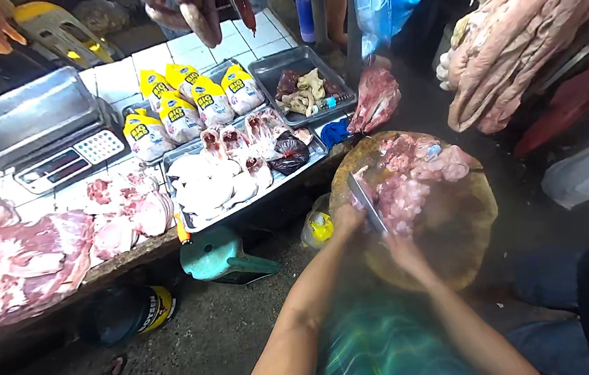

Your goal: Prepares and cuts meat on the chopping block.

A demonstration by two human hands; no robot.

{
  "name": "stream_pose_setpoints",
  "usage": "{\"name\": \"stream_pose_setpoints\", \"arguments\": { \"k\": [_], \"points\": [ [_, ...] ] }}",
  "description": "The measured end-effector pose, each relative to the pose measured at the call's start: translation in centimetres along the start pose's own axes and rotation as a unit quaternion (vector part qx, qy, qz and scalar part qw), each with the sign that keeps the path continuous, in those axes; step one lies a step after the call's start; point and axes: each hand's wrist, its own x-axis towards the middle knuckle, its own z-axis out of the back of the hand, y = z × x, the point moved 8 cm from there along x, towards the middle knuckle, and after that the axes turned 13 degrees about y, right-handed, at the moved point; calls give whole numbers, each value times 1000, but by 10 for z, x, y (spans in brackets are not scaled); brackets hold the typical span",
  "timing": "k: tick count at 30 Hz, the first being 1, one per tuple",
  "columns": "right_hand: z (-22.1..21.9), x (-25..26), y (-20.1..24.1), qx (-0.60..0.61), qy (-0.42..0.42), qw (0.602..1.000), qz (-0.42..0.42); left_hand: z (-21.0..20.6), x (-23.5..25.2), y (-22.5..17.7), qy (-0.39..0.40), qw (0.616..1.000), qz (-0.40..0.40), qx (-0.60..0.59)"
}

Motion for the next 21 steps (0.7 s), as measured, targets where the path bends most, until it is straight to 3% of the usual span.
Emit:
{"name": "stream_pose_setpoints", "arguments": {
  "k": [3,5,10,13,17,19,21],
  "points": [
    [12,-18,-16,191,50,980,-7,17,7,16,2,998,34,46],
    [14,-32,-20,212,31,977,-6,31,22,35,17,997,29,64],
    [20,-53,13,96,-128,985,57,38,29,11,37,995,-31,83],
    [34,-74,55,83,-256,952,146,28,45,2,64,981,-67,172],
    [36,-76,86,68,-360,898,246,38,51,13,120,979,-17,162],
    [19,-55,81,50,-346,908,233,45,53,18,132,981,-3,141],
    [-7,-22,61,2,-257,959,122,48,55,20,142,980,-4,139]
  ]
}}
